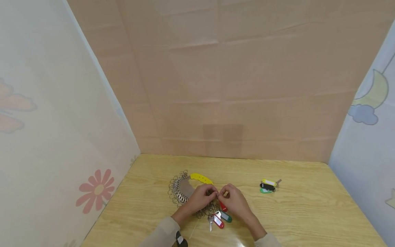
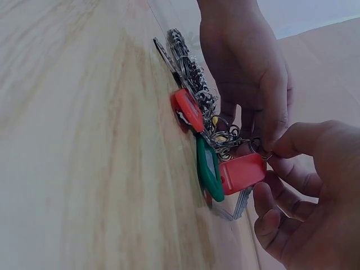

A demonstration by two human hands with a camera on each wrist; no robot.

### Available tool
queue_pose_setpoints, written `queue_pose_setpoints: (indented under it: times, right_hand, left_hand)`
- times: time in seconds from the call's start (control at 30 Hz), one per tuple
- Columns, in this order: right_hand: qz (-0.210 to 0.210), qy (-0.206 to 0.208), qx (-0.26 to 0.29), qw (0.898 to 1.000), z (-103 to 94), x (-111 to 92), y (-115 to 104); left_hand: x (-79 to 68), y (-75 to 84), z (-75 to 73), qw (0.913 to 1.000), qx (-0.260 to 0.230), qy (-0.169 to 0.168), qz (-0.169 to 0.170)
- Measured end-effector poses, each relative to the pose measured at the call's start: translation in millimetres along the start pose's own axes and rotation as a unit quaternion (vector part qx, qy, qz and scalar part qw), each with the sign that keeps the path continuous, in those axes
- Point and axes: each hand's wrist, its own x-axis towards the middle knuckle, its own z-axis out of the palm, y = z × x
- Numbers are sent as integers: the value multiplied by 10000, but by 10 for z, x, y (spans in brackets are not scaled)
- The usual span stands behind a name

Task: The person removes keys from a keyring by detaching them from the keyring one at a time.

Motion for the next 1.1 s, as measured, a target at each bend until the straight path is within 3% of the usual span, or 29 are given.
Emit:
queue_pose_setpoints:
  times: [0.53,1.1]
  right_hand:
    - [121,14,-112,9999,23,31,22]
    - [-109,54,10,9999,-3,7,-10]
  left_hand:
    - [4,-29,2,9999,-160,-17,37]
    - [1,-42,19,9999,-135,44,11]
